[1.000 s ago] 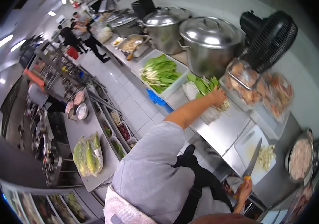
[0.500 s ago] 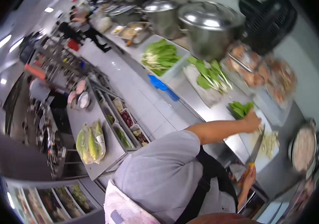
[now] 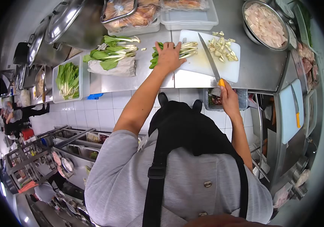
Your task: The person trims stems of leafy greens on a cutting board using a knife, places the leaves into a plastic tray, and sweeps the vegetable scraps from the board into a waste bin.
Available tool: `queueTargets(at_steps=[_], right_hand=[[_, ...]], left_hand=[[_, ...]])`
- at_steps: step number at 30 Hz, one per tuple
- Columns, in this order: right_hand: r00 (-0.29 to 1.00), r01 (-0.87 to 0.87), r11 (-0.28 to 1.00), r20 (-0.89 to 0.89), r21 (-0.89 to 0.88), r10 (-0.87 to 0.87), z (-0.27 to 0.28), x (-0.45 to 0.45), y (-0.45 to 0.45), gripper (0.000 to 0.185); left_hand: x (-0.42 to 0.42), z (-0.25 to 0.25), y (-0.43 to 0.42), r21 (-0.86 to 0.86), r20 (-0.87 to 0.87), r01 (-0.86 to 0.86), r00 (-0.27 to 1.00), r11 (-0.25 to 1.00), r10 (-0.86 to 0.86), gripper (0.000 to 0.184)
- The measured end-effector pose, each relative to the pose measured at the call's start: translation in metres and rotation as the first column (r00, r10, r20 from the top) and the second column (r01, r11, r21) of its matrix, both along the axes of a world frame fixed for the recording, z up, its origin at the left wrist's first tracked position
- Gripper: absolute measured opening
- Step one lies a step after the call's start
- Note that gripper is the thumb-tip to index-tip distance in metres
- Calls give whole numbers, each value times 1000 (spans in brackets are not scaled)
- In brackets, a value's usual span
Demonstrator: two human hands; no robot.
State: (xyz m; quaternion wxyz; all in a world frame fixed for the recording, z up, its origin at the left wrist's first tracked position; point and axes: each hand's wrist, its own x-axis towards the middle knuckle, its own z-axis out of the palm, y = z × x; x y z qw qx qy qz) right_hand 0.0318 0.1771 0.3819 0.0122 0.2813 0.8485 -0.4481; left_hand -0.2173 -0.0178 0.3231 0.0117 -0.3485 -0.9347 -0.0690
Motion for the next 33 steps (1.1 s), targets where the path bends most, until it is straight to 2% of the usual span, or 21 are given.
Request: queueTargets(at_steps=[4,7,8,9,10,11,12,13,14,15,17,19,22,26,29,32,33], right_hand=[[996,-72,997,50,-19,73,1,0,-4,42],[991,-122,992,46,-17,123,-8,-3,-15,43],[986,-131,990,99,-47,135,2,-7,-19,44],[986,-161,986,42,46,159,-15,-3,-15,44],[982,-186,975,64,124,180,-15,-5,-16,44],[975,-171,982,157,78,158,-8,-10,-18,42],[985,-138,990,102,2,137,-18,-11,-17,40],[992,-108,991,49,-76,112,-28,-12,-15,38],[980,-197,976,19,91,196,-32,-18,-14,39],[964,-257,928,1,269,267,-36,-25,-14,40],[958,-286,932,50,224,282,-32,-41,-18,41],[911,-277,909,-216,310,351,-97,-40,11,42],[961,-257,965,-87,58,262,-72,-39,15,42],[967,-234,972,-103,6,233,-93,-25,33,42],[975,-192,981,-107,22,193,-97,-17,38,42],[980,-167,986,-109,-6,166,-97,-15,40,43],[979,-172,985,-108,-3,171,-97,-14,41,43]], left_hand=[[3,-2,4,21,130,-36,991,999,33,78],[9,-14,9,-1,15,-67,998,998,67,76],[11,-24,11,-9,-59,-88,994,996,87,75],[13,-24,15,-62,-48,-102,994,993,99,67],[12,-17,16,-127,82,-73,993,989,84,56],[4,-61,17,26,18,-75,997,997,74,48],[6,-77,19,-5,-120,-74,990,997,73,45],[5,-85,22,23,-118,-107,987,994,109,44],[6,-66,28,-49,5,-173,985,984,173,45],[6,-69,30,-18,8,-129,992,992,129,48],[18,-59,26,48,-163,-109,980,993,115,48],[21,-46,26,25,-98,-122,988,992,123,46],[13,-49,30,-23,-37,-141,990,990,140,45],[3,-60,40,-146,-83,-258,965,955,248,33],[-10,-78,34,-28,0,-230,973,973,230,25],[-15,-31,7,215,394,-429,860,877,324,28],[-13,-5,-7,332,481,-518,812,788,331,33]])
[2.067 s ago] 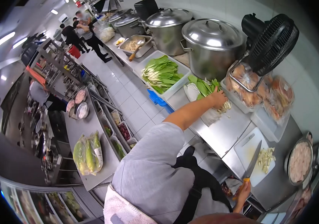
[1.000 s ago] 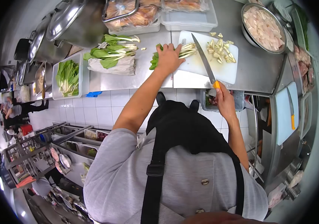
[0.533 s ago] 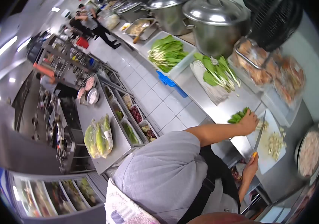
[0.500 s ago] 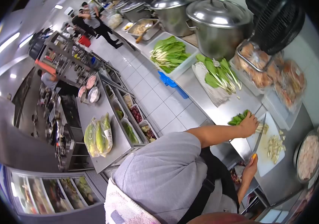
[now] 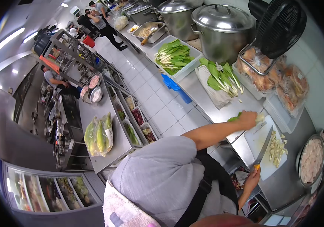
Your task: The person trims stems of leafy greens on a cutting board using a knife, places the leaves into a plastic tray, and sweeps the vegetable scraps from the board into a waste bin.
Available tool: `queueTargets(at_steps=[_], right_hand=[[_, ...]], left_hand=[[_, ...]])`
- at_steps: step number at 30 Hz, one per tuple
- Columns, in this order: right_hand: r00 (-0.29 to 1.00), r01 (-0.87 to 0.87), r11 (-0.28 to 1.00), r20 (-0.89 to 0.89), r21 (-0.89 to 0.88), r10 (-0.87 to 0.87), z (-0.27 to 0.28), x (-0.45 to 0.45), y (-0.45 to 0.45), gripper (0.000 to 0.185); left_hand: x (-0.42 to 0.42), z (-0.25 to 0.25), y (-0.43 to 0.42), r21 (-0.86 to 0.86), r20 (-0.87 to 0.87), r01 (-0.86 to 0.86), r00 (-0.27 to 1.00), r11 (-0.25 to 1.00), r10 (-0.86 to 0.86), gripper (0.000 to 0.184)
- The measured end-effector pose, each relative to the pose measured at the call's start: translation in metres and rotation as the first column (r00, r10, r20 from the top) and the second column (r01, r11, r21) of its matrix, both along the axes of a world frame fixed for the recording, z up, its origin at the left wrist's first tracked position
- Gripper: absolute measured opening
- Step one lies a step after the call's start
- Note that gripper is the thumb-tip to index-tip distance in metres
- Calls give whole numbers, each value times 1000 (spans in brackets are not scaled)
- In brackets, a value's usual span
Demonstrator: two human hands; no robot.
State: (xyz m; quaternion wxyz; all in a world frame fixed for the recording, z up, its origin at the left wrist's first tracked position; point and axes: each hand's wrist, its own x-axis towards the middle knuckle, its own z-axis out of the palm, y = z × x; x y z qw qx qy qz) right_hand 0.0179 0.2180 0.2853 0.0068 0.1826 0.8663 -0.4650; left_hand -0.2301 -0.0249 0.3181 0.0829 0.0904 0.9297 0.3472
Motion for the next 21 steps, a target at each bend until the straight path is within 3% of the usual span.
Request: queueTargets(at_steps=[1,3,4,5,6,7,8,9,10,11,12,14,15,16,17,19,21], right_hand=[[1000,-2,1000,1,4,2,0,0,0,44],[999,-1,1000,44,-1,1,-3,-2,-1,44],[997,6,1000,77,12,-7,-3,0,4,44],[994,17,1000,106,13,-18,-3,1,7,44],[991,26,1000,129,7,-27,-5,0,6,44],[999,18,999,44,40,-20,-10,1,6,43],[998,27,999,49,19,-28,-4,0,4,42],[998,34,999,54,-4,-33,3,0,-1,42],[998,38,999,56,-31,-36,8,-1,-4,42],[995,56,996,83,-68,-50,4,0,-2,41],[997,47,997,68,-67,-42,-1,-1,0,42],[999,37,997,40,-61,-35,-9,1,4,44],[998,39,998,58,-54,-36,-1,-1,-1,43],[995,47,998,86,-41,-44,14,-4,-10,42],[992,59,998,113,-24,-56,25,-1,-11,41],[990,101,993,109,-55,-94,27,-2,-12,41],[980,125,987,170,-99,-107,35,-5,-19,41]], left_hand=[[-1,21,-17,161,48,-93,995,983,87,38],[-17,14,-48,419,-56,-238,956,876,287,46],[-31,15,-68,388,44,-421,897,820,440,50],[-34,37,-95,447,-73,-451,842,772,534,48],[-31,81,-117,689,18,-425,820,587,573,40],[-42,92,-149,708,169,-529,771,469,614,33],[-63,85,-177,882,154,-411,711,228,686,25],[-75,93,-209,946,274,-324,741,-32,613,20],[-85,100,-241,950,313,-249,739,-189,597,17],[-93,107,-273,954,281,-148,741,-260,610,16],[-93,127,-292,920,359,-122,642,-372,678,15],[-111,112,-367,871,352,9,687,-492,636,25],[-101,116,-381,890,326,9,686,-456,650,37],[-107,99,-402,867,463,-126,565,-483,683,49],[-94,86,-408,880,423,-151,682,-450,597,56],[-84,82,-376,880,475,-317,584,-354,658,54],[-88,42,-366,863,280,-505,510,20,814,49]])
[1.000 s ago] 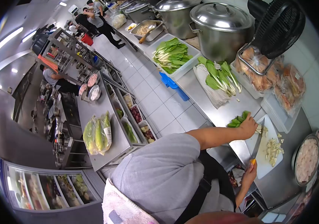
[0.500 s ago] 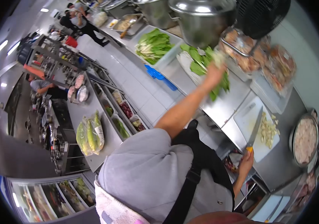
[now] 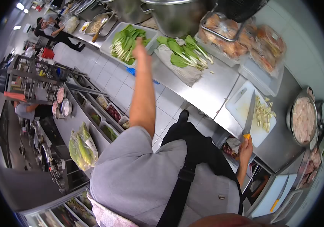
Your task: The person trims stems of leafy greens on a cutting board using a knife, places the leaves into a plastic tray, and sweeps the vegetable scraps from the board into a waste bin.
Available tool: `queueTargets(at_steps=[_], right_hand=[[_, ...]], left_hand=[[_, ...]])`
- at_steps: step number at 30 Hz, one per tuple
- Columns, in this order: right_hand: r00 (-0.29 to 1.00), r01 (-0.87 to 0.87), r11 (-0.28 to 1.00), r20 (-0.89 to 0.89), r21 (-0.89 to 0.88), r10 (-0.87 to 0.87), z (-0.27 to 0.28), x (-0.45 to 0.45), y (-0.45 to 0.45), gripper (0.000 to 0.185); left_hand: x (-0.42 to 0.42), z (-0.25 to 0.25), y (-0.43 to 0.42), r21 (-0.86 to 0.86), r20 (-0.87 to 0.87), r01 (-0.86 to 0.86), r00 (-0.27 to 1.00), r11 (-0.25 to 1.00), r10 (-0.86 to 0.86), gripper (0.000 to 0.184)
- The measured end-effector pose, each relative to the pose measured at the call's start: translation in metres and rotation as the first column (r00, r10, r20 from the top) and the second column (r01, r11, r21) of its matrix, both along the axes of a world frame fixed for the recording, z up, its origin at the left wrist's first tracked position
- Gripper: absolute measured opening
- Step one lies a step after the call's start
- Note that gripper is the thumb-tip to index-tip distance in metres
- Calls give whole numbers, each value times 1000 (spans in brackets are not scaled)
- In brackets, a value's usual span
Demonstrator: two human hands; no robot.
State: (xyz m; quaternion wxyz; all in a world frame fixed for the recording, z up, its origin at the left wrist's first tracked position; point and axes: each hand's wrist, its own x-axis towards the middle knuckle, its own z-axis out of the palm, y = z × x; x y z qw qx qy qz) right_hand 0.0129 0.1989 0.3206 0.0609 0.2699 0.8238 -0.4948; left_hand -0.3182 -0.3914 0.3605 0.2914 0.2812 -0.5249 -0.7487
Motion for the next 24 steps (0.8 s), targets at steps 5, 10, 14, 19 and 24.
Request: queueTargets(at_steps=[5,10,14,19,24], right_hand=[[981,-143,989,-125,44,147,-32,1,23,41],[998,-26,998,-53,-63,23,-31,2,20,43],[998,-27,1000,-65,-15,26,-32,8,19,43],[997,-13,1000,-82,11,14,-24,4,10,43],[993,-32,999,-115,9,33,-30,5,12,42]], left_hand=[[-1,-34,157,-876,195,322,918,360,-346,34],[-26,-17,191,-576,817,748,510,-329,-270,47],[-24,18,186,-294,955,818,272,-494,-117,61],[-23,3,164,-259,965,762,236,-594,-118,80],[-42,-3,160,-209,976,758,205,-618,-79,87]])
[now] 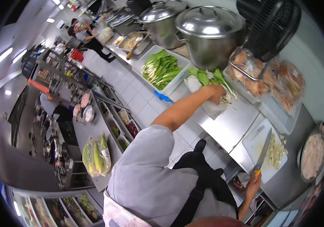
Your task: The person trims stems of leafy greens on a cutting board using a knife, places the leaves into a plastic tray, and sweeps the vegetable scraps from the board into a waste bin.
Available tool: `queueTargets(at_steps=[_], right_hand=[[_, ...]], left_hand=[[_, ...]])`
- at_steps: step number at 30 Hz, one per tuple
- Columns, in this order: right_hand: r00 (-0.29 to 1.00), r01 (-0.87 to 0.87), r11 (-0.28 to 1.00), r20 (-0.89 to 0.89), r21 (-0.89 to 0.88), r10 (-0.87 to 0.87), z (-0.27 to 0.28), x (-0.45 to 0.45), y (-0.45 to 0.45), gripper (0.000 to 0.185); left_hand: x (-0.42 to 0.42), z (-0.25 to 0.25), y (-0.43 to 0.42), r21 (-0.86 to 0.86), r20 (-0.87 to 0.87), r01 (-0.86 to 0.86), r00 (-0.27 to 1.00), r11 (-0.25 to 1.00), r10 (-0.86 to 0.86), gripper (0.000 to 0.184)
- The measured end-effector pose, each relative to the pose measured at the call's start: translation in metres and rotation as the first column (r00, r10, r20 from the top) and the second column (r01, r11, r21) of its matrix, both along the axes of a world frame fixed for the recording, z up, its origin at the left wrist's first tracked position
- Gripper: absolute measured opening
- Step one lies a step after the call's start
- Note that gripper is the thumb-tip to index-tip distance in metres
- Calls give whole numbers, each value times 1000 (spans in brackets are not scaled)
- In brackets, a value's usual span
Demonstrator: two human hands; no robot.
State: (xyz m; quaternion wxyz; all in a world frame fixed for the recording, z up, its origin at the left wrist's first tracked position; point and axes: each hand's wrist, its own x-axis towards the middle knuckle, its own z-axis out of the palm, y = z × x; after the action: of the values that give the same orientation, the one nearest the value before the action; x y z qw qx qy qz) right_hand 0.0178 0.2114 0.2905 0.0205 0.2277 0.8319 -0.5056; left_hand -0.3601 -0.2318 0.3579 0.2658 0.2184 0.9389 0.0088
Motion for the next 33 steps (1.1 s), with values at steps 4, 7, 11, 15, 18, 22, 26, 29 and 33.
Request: queueTargets(at_steps=[4,7,11,15,18,22,26,29,33], right_hand=[[999,-24,997,48,73,20,4,-1,-1,41],[997,-6,984,73,179,-7,22,-2,-11,49],[992,35,988,116,148,-53,30,-10,-21,44],[994,38,983,92,179,-55,24,-5,-17,42],[988,58,982,133,180,-82,33,-5,-22,42],[991,56,976,110,209,-80,30,-5,-21,42],[988,65,974,122,219,-93,31,-6,-20,43],[988,73,978,119,195,-97,18,-1,-23,43],[989,55,977,124,205,-81,24,-3,-18,45]], left_hand=[[-3,-18,-3,16,-111,18,994,1000,-16,88],[-11,-18,-4,76,-86,28,996,997,-22,79],[-12,-4,-5,51,-111,70,992,996,-64,64],[-14,-13,-9,20,-98,81,992,997,-79,73],[-16,-6,-6,68,-36,87,996,994,-84,81],[-15,-4,4,-37,-83,28,996,999,-30,81],[-28,15,13,-117,-19,17,1000,993,-19,79],[-28,14,-2,-35,-59,33,998,999,-35,68],[-38,-16,-20,83,-100,42,994,996,-34,56]])
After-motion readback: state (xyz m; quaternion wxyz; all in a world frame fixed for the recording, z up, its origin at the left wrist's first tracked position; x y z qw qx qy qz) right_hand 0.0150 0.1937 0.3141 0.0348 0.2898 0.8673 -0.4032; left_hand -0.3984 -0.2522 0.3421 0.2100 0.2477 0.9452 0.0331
